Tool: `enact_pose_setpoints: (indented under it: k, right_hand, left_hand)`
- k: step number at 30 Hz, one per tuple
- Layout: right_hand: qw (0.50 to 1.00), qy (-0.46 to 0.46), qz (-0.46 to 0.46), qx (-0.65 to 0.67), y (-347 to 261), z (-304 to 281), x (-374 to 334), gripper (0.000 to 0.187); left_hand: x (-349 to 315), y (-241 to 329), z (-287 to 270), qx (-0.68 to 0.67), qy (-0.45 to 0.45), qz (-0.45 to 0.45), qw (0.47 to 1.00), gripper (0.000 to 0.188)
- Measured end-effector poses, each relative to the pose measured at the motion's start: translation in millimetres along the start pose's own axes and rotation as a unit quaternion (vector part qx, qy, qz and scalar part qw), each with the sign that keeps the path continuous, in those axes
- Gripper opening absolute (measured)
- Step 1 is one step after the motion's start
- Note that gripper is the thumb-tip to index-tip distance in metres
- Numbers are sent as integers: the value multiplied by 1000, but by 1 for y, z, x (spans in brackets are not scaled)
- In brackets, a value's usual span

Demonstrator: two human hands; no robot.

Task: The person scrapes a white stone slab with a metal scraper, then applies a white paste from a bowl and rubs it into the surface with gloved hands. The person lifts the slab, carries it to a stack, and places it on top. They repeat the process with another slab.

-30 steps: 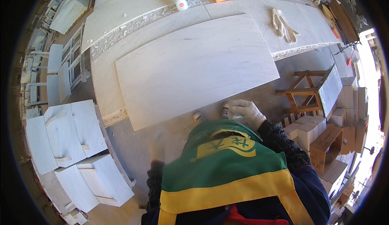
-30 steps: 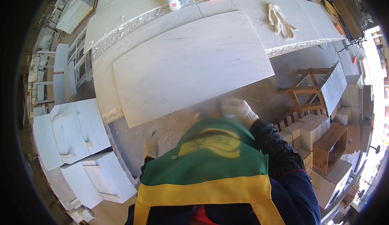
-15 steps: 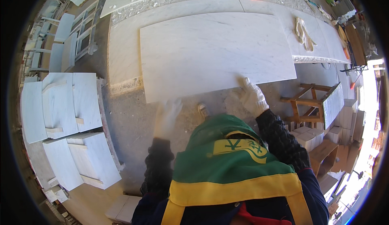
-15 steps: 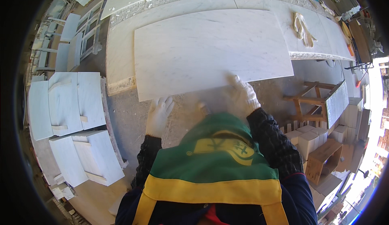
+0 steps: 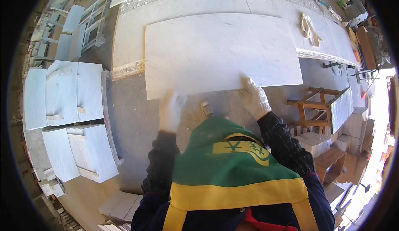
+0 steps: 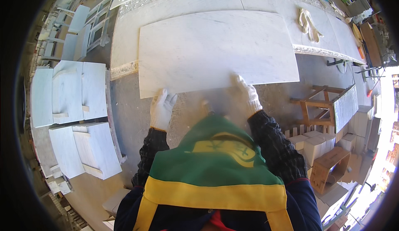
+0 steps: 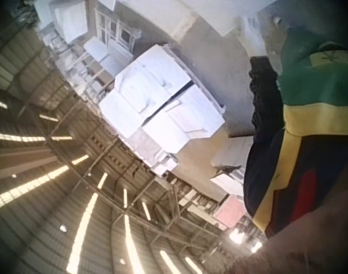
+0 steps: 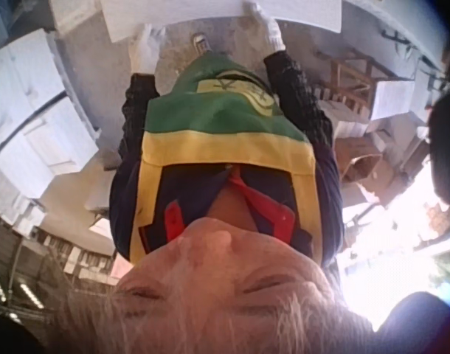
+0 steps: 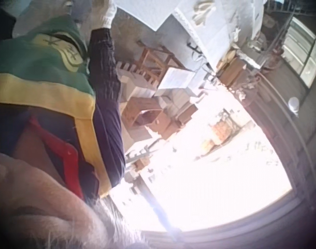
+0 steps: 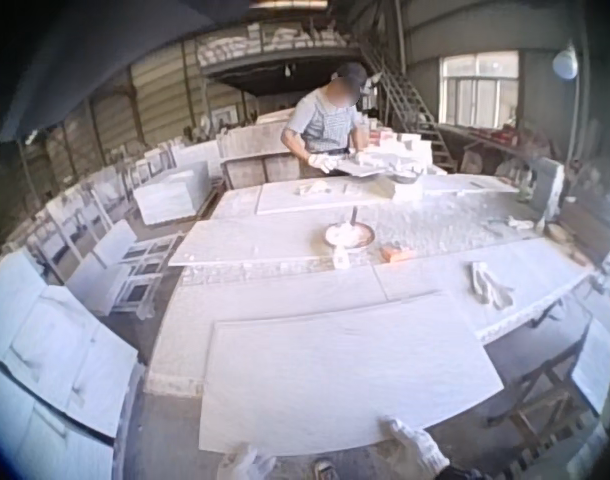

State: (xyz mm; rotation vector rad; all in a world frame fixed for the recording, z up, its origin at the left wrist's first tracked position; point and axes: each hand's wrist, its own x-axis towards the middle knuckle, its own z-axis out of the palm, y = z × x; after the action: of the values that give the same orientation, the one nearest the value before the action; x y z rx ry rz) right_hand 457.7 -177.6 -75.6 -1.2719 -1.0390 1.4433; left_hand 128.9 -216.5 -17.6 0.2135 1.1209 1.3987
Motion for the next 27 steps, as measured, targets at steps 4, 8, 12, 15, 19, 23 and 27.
enact_pose_setpoints:
  k: [4,8,12,15,19,23,27]
  right_hand:
    - [1000,9,4,28,24,0,6,40]
    - [998,27,-6,50,36,5,10,38]
    - [943,-10,189,274,31,-5,-12,35]
    - [956,-7,229,185,27,-2,-48,38]
    - [961,-115,193,-159,6,3,-96,44]
    - [892,-89,166,-411,-42,21,-114,43]
    - [825,20,-45,-562,-80,31,-67,51]
  left_hand:
    - [5,-6,-7,7,-14,0,1000,10]
    - [14,-13,-9,1,5,-33,999,12]
    - [19,-17,-9,4,25,-44,999,14]
    - [22,-21,-12,-2,55,-50,997,19]
    - [27,-24,-18,-2,27,-36,999,18]
    - [29,-23,-20,-26,27,-72,997,26]
    - [24,-20,-19,-27,48,-90,994,28]
